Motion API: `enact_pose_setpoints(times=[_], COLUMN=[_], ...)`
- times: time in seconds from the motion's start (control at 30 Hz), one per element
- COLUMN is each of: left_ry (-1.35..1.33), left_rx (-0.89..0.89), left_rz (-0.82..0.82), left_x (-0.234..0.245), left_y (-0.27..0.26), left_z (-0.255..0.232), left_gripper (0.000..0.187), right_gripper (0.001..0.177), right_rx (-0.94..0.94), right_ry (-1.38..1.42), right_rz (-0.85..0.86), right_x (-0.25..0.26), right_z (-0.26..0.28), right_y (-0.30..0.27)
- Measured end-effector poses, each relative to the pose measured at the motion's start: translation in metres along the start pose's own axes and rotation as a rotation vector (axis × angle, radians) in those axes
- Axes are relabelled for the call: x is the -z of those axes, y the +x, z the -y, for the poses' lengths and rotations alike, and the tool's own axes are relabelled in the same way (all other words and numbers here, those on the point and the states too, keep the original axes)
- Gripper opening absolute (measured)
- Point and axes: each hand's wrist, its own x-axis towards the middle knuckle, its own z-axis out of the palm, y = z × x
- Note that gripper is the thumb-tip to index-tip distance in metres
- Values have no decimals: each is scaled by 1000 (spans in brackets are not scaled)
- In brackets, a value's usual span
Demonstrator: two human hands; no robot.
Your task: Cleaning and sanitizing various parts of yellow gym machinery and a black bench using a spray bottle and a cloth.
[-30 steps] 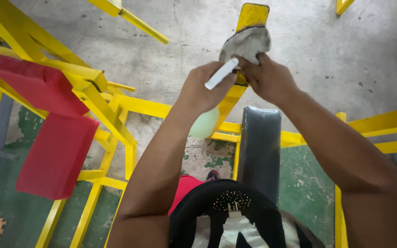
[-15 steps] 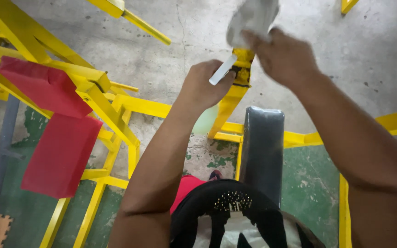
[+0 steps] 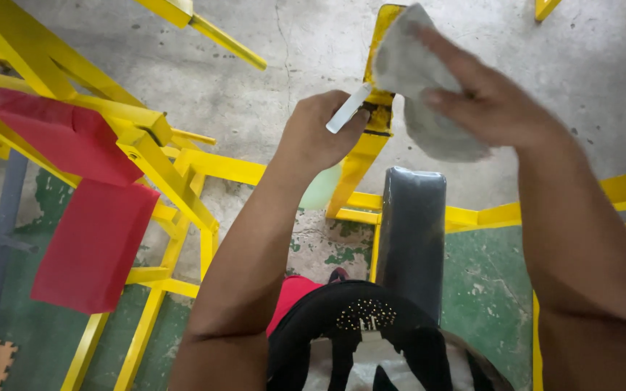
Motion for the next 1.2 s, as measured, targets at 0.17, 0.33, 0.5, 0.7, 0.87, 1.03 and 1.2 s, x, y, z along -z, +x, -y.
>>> enact_pose_setpoints(times=[0.17, 0.33, 0.5, 0.7, 0.87, 1.03, 1.2], left_ry=[12, 12, 30, 70, 42, 25, 49], left_rx=[-20, -72, 20, -15, -25, 1, 50], left_rz=[-10, 7, 15, 15, 2, 14, 40], left_x=[-5, -7, -6, -6, -6, -7, -2], left_y=[3, 4, 5, 8, 8, 7, 5], left_z=[2, 14, 11, 21, 19, 19, 14], left_gripper=[22, 22, 23, 23, 22, 23, 22], right_gripper=[61, 53, 42, 43, 30, 38, 36], right_rx=[-12, -131, 36, 384, 426, 312, -28], right_ry=[559, 1225, 287, -564, -447, -251, 36], right_rz=[15, 94, -244, -572, -650, -663, -474], right_x=[8, -7, -44, -63, -72, -81, -74], right_z=[-24, -64, -67, -47, -56, -53, -48], right_y=[0, 9, 32, 26, 29, 25, 23])
